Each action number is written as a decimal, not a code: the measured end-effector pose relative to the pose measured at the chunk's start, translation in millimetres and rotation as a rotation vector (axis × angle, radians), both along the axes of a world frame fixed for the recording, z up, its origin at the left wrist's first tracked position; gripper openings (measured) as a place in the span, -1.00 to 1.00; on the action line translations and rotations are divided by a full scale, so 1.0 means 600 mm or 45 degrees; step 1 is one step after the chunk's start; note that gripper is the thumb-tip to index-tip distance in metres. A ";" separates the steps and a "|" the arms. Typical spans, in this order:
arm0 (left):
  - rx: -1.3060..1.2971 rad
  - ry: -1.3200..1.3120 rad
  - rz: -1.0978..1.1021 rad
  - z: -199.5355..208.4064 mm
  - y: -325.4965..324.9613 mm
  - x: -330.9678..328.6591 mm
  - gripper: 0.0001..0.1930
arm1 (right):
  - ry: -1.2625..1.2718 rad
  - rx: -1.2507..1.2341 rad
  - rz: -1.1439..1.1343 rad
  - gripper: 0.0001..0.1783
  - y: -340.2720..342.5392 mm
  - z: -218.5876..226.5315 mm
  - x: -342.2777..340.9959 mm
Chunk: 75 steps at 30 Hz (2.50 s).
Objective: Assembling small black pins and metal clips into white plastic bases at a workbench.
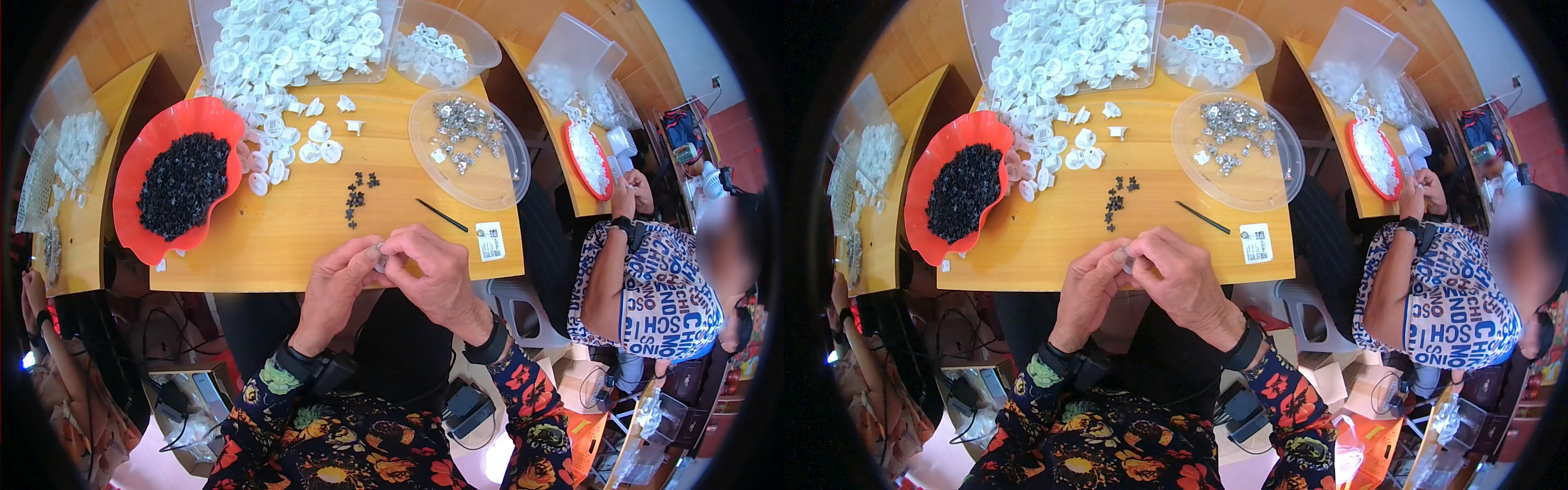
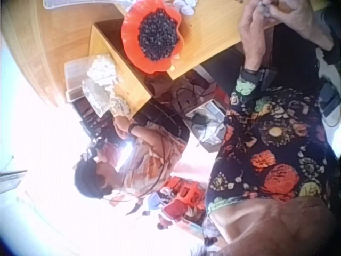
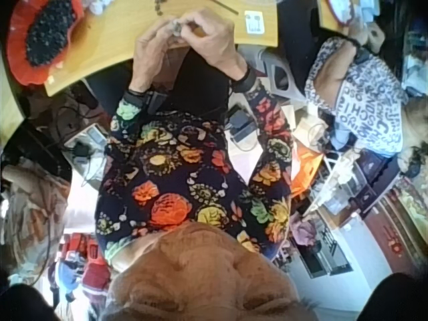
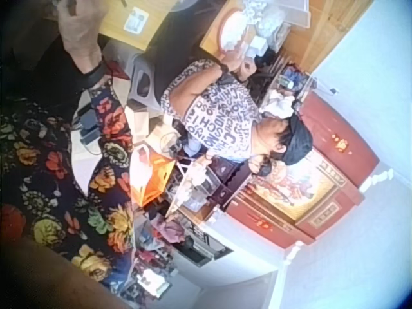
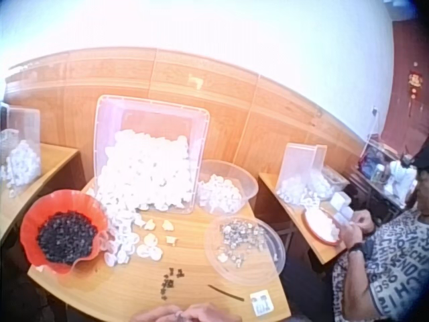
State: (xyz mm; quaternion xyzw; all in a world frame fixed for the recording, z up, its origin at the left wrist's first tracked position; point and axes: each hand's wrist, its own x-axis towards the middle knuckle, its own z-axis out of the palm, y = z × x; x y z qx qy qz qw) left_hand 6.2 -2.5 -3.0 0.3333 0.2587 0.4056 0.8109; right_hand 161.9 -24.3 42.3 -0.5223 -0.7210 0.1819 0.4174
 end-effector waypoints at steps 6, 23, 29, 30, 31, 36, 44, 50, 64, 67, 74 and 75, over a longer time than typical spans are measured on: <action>0.089 0.130 0.006 -0.003 0.004 0.001 -0.69 | 0.150 -0.129 -0.072 -0.89 -0.004 -0.005 -0.005; 0.045 0.203 0.106 0.004 0.000 0.014 -0.70 | -0.524 0.259 -0.207 -0.62 -0.028 -0.028 -0.025; 0.150 0.185 0.017 0.003 0.003 0.011 -0.70 | 0.157 -0.258 -0.039 -0.71 -0.023 -0.023 0.020; 0.128 0.150 0.005 0.004 0.003 0.010 -0.70 | 0.158 -0.250 -0.041 -0.71 -0.025 -0.020 0.020; 0.106 0.116 -0.007 0.005 0.004 0.010 -0.69 | 0.148 -0.219 -0.045 -0.71 -0.027 -0.015 0.018; 0.080 0.160 0.031 0.002 0.002 0.006 -0.69 | 0.016 0.025 -0.014 -0.67 -0.019 0.003 0.007; 0.308 0.353 0.026 0.005 -0.002 0.007 -0.70 | -0.125 -0.041 0.105 -0.66 -0.014 0.003 0.003; 0.325 0.439 0.072 0.004 -0.002 0.005 -0.72 | -0.264 -0.013 0.044 -0.67 -0.014 0.002 -0.004; 0.434 0.564 0.126 0.003 -0.007 0.014 -0.72 | -0.240 -0.032 0.017 -0.65 -0.017 -0.006 -0.003; 0.435 0.582 0.124 0.002 -0.007 0.012 -0.72 | -0.171 -0.089 0.038 -0.66 -0.012 -0.009 -0.001; 0.540 0.643 0.024 0.000 -0.005 0.006 -0.70 | -0.014 -0.173 0.080 -0.71 -0.010 -0.010 0.007; 0.508 0.605 0.037 0.004 -0.007 0.009 -0.72 | -0.015 -0.172 0.080 -0.71 -0.012 -0.009 0.007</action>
